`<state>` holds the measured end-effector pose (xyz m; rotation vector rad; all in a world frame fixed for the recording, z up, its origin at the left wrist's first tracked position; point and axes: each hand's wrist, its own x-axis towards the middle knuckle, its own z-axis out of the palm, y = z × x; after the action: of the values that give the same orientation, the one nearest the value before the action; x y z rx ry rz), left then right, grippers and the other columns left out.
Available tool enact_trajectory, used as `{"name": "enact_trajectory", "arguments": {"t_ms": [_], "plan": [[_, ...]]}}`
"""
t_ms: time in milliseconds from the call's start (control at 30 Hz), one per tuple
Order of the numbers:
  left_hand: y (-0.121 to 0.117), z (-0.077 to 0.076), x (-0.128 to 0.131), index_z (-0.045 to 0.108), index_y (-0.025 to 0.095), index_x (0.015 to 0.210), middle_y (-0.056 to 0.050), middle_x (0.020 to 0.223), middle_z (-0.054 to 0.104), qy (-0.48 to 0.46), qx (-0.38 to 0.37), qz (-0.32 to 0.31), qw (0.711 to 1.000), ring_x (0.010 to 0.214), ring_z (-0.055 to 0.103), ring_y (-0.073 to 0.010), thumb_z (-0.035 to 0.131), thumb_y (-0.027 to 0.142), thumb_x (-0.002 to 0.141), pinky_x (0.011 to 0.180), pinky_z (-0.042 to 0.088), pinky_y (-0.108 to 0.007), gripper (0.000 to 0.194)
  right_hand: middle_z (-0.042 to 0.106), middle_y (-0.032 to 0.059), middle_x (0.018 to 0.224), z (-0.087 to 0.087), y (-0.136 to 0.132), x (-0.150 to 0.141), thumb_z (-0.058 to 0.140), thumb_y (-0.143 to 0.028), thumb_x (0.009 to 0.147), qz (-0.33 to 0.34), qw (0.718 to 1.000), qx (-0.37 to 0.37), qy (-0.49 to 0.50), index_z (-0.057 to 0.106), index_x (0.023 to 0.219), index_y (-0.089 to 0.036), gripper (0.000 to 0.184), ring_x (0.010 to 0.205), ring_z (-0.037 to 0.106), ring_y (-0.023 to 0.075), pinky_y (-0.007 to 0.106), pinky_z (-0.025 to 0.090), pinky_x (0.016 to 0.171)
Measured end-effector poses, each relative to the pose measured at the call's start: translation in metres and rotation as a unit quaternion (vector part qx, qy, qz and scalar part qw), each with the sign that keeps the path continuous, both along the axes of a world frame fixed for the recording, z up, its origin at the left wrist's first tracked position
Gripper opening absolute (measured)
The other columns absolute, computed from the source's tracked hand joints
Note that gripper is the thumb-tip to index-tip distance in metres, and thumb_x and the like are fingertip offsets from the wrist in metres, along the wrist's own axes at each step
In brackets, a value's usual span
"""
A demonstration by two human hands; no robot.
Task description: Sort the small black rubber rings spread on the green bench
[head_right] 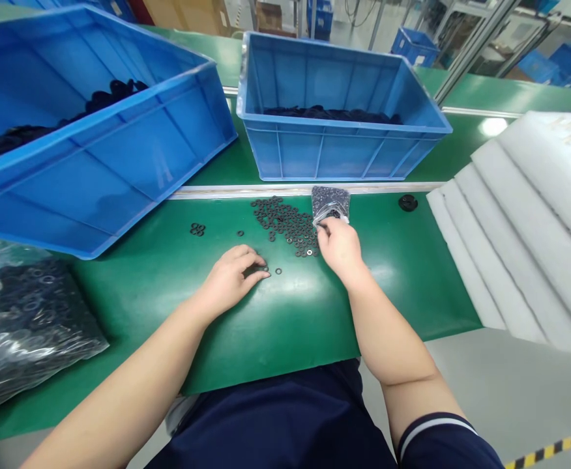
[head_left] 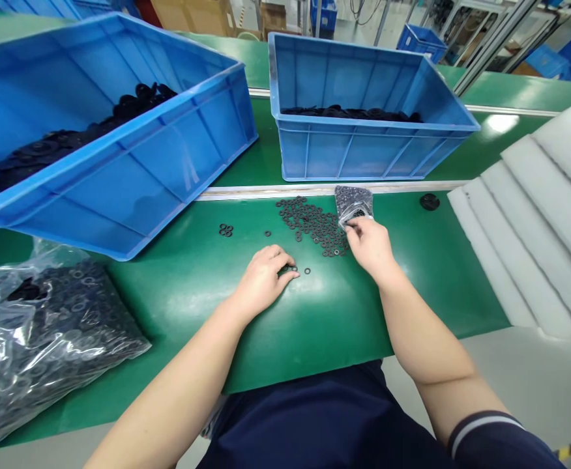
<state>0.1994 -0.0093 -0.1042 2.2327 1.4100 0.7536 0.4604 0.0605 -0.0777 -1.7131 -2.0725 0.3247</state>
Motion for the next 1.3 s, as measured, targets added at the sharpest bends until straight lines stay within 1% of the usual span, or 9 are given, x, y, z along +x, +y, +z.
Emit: {"name": "enact_trajectory", "arguments": {"t_ms": [100, 267, 367, 500, 633, 833, 1000, 1200, 1300], "plan": [[-0.001, 0.002, 0.006, 0.065, 0.02, 0.092, -0.007, 0.091, 0.067, 0.035, -0.012, -0.009, 0.999, 0.091, 0.06, -0.0237, 0.06, 0.031, 0.094, 0.084, 0.047, -0.039, 0.012, 0.075, 0.0104, 0.096, -0.005, 0.017, 0.012, 0.059, -0.027, 0.091, -0.05, 0.998, -0.027, -0.034, 0.071, 0.115, -0.016, 0.029, 0.09, 0.068, 0.0257, 0.035, 0.05, 0.083], [-0.003, 0.002, 0.01, 0.063, 0.019, 0.086, -0.007, 0.087, 0.066, 0.041, 0.005, 0.012, 0.999, 0.087, 0.059, -0.0234, 0.051, 0.029, 0.098, 0.081, 0.046, -0.039, 0.02, 0.075, 0.0115, 0.105, -0.004, 0.025, 0.01, 0.062, -0.033, 0.092, -0.038, 0.995, -0.053, -0.076, 0.069, 0.121, -0.02, 0.033, 0.094, 0.069, 0.0273, 0.035, 0.05, 0.083], [0.003, -0.003, 0.008, 0.062, 0.019, 0.086, -0.005, 0.083, 0.064, 0.014, 0.016, 0.069, 0.997, 0.083, 0.06, -0.0219, 0.057, 0.03, 0.095, 0.081, 0.048, -0.037, 0.015, 0.076, 0.0099, 0.103, -0.002, 0.023, 0.008, 0.061, -0.03, 0.092, -0.034, 0.995, -0.056, -0.076, 0.069, 0.116, -0.022, 0.026, 0.092, 0.069, 0.0265, 0.035, 0.05, 0.082], [0.022, -0.01, -0.004, 0.063, 0.018, 0.101, -0.006, 0.09, 0.063, -0.026, 0.051, 0.206, 0.977, 0.085, 0.062, -0.0214, 0.061, 0.031, 0.092, 0.081, 0.05, -0.035, 0.016, 0.075, 0.0095, 0.104, -0.002, 0.022, 0.009, 0.06, -0.027, 0.092, -0.017, 0.996, -0.059, -0.063, 0.07, 0.108, -0.022, 0.019, 0.094, 0.069, 0.0254, 0.034, 0.049, 0.084], [0.042, -0.013, -0.017, 0.066, 0.02, 0.101, -0.008, 0.1, 0.062, 0.018, 0.055, 0.288, 0.956, 0.094, 0.063, -0.0251, 0.066, 0.032, 0.087, 0.084, 0.05, -0.037, 0.019, 0.075, 0.0115, 0.102, -0.003, 0.022, 0.007, 0.057, -0.026, 0.092, -0.038, 0.994, -0.056, -0.083, 0.069, 0.106, -0.021, 0.019, 0.091, 0.069, 0.0269, 0.035, 0.05, 0.081], [0.031, -0.008, -0.014, 0.065, 0.019, 0.089, -0.008, 0.09, 0.063, 0.049, 0.055, 0.182, 0.98, 0.087, 0.061, -0.0233, 0.049, 0.03, 0.096, 0.081, 0.048, -0.036, 0.021, 0.076, 0.0142, 0.097, -0.004, 0.024, 0.005, 0.056, -0.026, 0.09, -0.066, 0.99, -0.059, -0.106, 0.069, 0.104, -0.018, 0.02, 0.087, 0.07, 0.0283, 0.035, 0.05, 0.075], [0.012, -0.002, -0.009, 0.062, 0.02, 0.08, -0.005, 0.081, 0.062, 0.034, 0.029, 0.111, 0.993, 0.084, 0.061, -0.0224, 0.052, 0.029, 0.093, 0.079, 0.046, -0.036, 0.018, 0.075, 0.014, 0.094, -0.003, 0.023, 0.007, 0.058, -0.028, 0.09, -0.07, 0.991, -0.064, -0.093, 0.069, 0.102, -0.017, 0.02, 0.088, 0.069, 0.0283, 0.035, 0.05, 0.077], [0.016, -0.004, -0.012, 0.062, 0.02, 0.08, -0.002, 0.077, 0.062, -0.013, 0.011, 0.136, 0.991, 0.075, 0.06, -0.0188, 0.057, 0.024, 0.086, 0.075, 0.047, -0.032, 0.009, 0.07, 0.0124, 0.101, -0.002, 0.018, 0.008, 0.057, -0.015, 0.084, -0.06, 0.994, -0.03, -0.089, 0.07, 0.098, -0.018, 0.02, 0.091, 0.066, 0.0258, 0.035, 0.051, 0.083], [0.018, -0.008, -0.013, 0.063, 0.02, 0.082, -0.002, 0.076, 0.062, -0.037, 0.031, 0.167, 0.985, 0.073, 0.059, -0.0177, 0.056, 0.025, 0.087, 0.074, 0.047, -0.031, 0.01, 0.068, 0.0124, 0.103, -0.001, 0.016, 0.01, 0.057, -0.017, 0.087, -0.056, 0.995, -0.039, -0.079, 0.071, 0.102, -0.018, 0.021, 0.092, 0.065, 0.0256, 0.035, 0.051, 0.086]]}}
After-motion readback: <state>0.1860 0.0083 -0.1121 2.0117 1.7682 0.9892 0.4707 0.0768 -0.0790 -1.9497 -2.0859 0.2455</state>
